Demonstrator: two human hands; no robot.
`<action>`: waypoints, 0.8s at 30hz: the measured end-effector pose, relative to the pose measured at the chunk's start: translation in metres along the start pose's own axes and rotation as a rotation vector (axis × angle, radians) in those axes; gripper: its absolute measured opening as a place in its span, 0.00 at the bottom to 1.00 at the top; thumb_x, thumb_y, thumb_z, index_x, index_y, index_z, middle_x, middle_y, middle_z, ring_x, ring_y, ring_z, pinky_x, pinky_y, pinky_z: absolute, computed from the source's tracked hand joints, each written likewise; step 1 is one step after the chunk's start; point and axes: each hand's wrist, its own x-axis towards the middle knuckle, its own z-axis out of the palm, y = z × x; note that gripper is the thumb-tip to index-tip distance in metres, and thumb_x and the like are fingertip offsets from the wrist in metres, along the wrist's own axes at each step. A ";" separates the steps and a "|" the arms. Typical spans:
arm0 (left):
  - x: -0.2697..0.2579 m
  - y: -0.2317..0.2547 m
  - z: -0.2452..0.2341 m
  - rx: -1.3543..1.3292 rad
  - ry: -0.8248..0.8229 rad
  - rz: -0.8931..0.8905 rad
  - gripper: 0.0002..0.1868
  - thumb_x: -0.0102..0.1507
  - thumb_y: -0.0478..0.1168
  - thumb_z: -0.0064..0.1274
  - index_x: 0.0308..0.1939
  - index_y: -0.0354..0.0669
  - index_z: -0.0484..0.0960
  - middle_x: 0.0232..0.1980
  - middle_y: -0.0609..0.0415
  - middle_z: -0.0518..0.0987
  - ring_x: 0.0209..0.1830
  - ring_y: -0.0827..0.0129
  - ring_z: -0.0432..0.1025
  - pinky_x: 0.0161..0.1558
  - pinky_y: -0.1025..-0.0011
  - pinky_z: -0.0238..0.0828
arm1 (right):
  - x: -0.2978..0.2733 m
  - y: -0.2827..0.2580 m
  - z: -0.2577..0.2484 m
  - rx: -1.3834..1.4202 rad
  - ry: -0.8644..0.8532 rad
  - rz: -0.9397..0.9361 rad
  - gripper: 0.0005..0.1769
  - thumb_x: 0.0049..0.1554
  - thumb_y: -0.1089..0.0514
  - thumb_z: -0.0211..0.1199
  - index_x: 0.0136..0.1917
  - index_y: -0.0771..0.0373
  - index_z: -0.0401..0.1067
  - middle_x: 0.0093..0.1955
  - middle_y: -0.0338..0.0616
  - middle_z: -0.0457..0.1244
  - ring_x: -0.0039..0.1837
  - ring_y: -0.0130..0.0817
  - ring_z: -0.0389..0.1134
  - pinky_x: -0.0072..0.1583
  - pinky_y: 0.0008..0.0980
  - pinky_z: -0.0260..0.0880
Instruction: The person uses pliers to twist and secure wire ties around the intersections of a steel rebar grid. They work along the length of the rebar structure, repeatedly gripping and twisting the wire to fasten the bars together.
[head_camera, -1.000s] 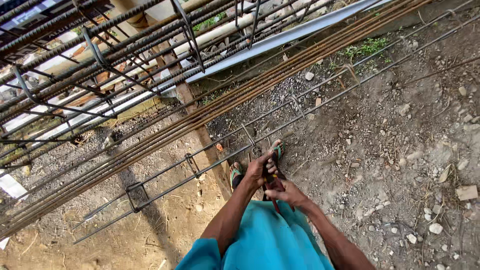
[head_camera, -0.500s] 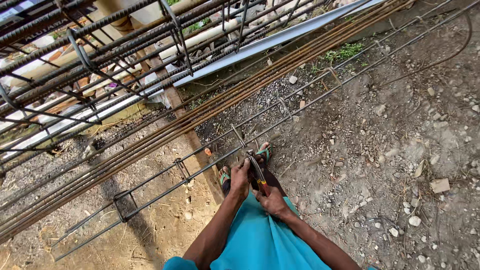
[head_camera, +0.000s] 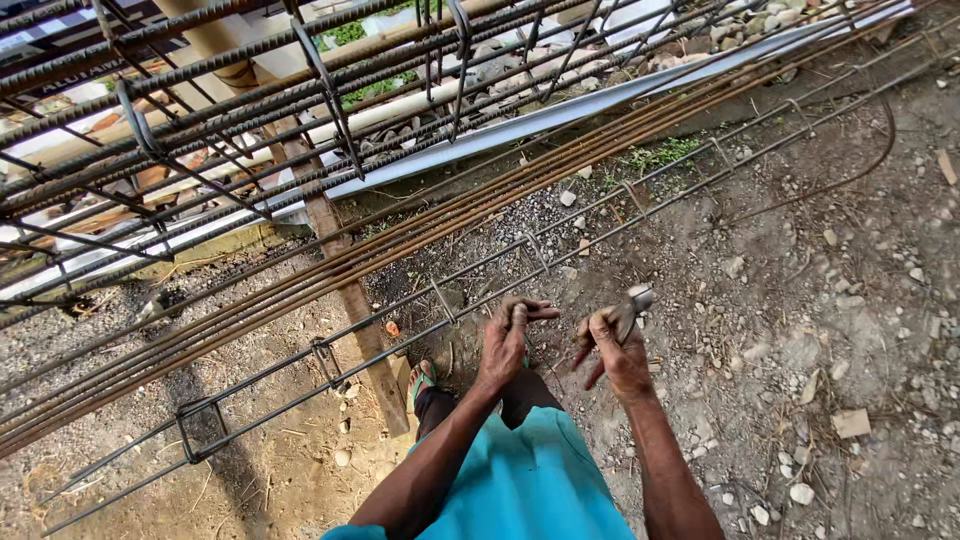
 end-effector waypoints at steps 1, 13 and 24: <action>0.004 -0.011 0.010 0.009 0.005 -0.019 0.15 0.75 0.38 0.29 0.49 0.38 0.74 0.44 0.41 0.85 0.54 0.50 0.78 0.62 0.52 0.67 | 0.016 0.038 -0.023 0.009 0.000 0.019 0.16 0.66 0.52 0.52 0.43 0.67 0.65 0.31 0.56 0.62 0.25 0.51 0.70 0.17 0.38 0.68; 0.044 -0.074 0.054 0.952 0.267 0.015 0.30 0.68 0.61 0.46 0.64 0.43 0.74 0.63 0.44 0.77 0.72 0.53 0.61 0.74 0.48 0.42 | 0.083 0.110 -0.096 -0.364 -0.051 0.205 0.14 0.64 0.52 0.61 0.55 0.63 0.77 0.34 0.50 0.66 0.35 0.35 0.64 0.40 0.37 0.65; 0.080 -0.180 -0.001 1.541 0.287 0.292 0.14 0.66 0.50 0.50 0.41 0.43 0.79 0.38 0.47 0.76 0.39 0.55 0.74 0.42 0.59 0.65 | 0.150 0.134 -0.076 -0.703 -0.375 -0.206 0.08 0.63 0.62 0.56 0.51 0.66 0.73 0.36 0.57 0.67 0.36 0.48 0.71 0.42 0.42 0.74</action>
